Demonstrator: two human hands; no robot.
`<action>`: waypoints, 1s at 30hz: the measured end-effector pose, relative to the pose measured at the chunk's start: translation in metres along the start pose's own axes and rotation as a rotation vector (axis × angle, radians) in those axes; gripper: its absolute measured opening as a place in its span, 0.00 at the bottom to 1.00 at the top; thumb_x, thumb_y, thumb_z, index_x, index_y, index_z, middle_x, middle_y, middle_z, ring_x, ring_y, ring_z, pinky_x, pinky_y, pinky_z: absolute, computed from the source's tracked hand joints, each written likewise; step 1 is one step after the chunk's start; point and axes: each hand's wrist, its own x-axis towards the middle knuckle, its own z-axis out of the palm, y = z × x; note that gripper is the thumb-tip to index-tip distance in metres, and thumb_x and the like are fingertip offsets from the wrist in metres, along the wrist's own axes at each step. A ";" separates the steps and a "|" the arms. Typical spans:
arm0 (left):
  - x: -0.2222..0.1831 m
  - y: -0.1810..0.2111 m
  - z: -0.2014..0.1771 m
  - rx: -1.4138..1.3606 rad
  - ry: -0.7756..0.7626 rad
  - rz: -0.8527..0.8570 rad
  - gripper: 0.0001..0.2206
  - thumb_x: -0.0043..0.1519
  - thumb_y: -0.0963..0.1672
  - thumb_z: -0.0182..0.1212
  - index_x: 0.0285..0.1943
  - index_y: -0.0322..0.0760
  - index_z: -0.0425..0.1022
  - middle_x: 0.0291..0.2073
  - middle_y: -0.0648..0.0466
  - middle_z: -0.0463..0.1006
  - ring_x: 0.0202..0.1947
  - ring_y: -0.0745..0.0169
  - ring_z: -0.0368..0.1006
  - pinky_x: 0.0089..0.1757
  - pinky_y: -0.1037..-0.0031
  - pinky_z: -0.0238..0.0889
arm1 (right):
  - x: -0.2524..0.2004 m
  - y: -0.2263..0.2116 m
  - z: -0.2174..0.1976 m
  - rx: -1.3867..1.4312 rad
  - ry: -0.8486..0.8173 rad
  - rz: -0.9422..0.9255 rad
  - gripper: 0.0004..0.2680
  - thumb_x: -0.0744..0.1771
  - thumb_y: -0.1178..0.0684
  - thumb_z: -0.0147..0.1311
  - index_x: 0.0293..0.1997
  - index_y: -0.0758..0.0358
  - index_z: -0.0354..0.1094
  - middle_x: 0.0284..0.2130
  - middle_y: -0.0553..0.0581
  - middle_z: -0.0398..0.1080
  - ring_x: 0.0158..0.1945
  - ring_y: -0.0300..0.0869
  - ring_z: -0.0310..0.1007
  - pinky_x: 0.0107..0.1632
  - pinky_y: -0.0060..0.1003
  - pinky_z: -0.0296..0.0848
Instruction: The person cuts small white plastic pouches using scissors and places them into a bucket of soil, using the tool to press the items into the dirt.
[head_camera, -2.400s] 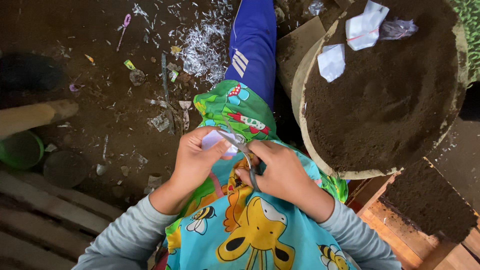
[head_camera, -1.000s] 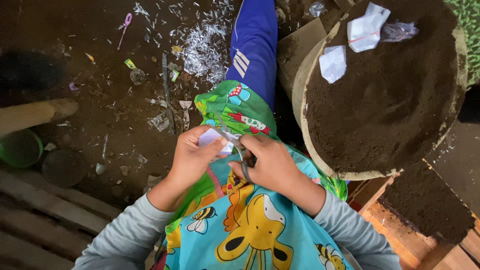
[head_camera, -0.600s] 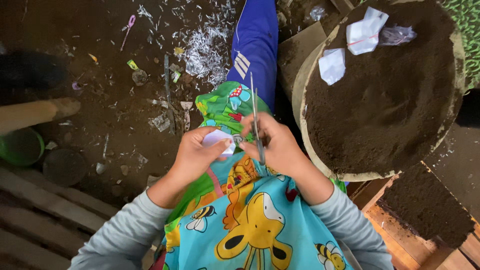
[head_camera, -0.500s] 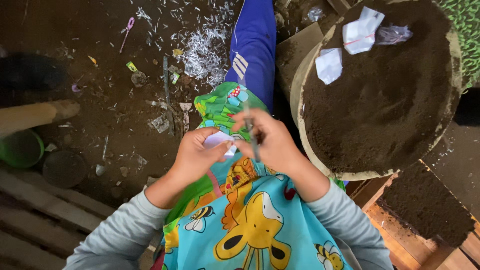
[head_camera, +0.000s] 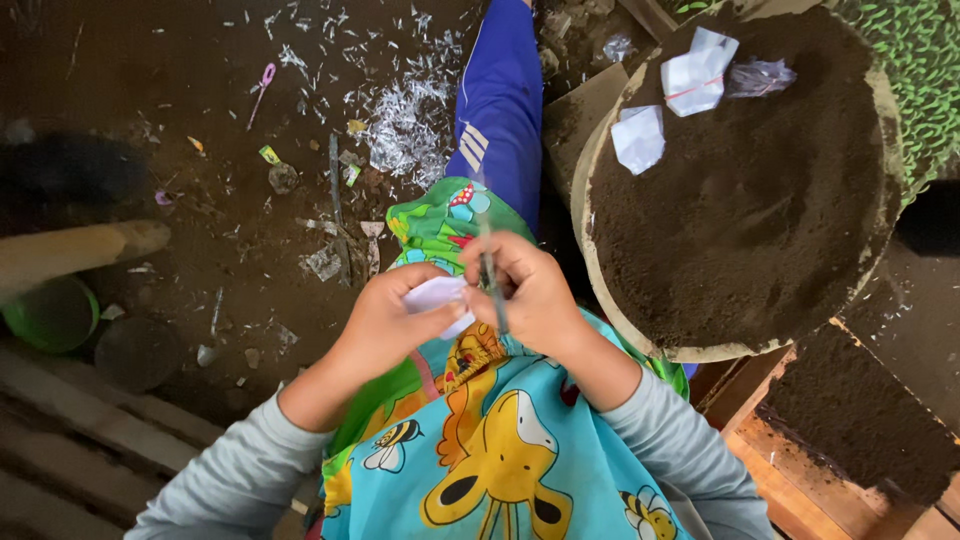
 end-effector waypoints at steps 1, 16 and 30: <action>-0.004 0.005 0.001 0.003 -0.003 0.003 0.07 0.46 0.39 0.69 0.32 0.37 0.81 0.20 0.52 0.78 0.25 0.70 0.69 0.28 0.79 0.60 | -0.001 0.004 0.000 0.001 0.004 -0.003 0.12 0.57 0.62 0.62 0.42 0.59 0.72 0.19 0.53 0.69 0.17 0.30 0.59 0.24 0.23 0.59; 0.003 -0.032 0.027 -0.682 0.240 -0.301 0.09 0.63 0.44 0.58 0.48 0.32 0.71 0.39 0.47 0.79 0.34 0.58 0.78 0.31 0.64 0.80 | -0.018 0.007 -0.004 -0.093 0.216 -0.039 0.13 0.60 0.63 0.61 0.47 0.62 0.68 0.27 0.58 0.73 0.20 0.36 0.68 0.23 0.29 0.66; 0.002 -0.031 0.018 -0.430 0.075 -0.222 0.06 0.58 0.39 0.63 0.40 0.28 0.74 0.30 0.47 0.78 0.29 0.55 0.79 0.26 0.66 0.80 | -0.047 -0.037 -0.035 -0.703 -0.274 0.196 0.10 0.61 0.46 0.62 0.35 0.57 0.67 0.20 0.57 0.68 0.24 0.52 0.72 0.28 0.45 0.68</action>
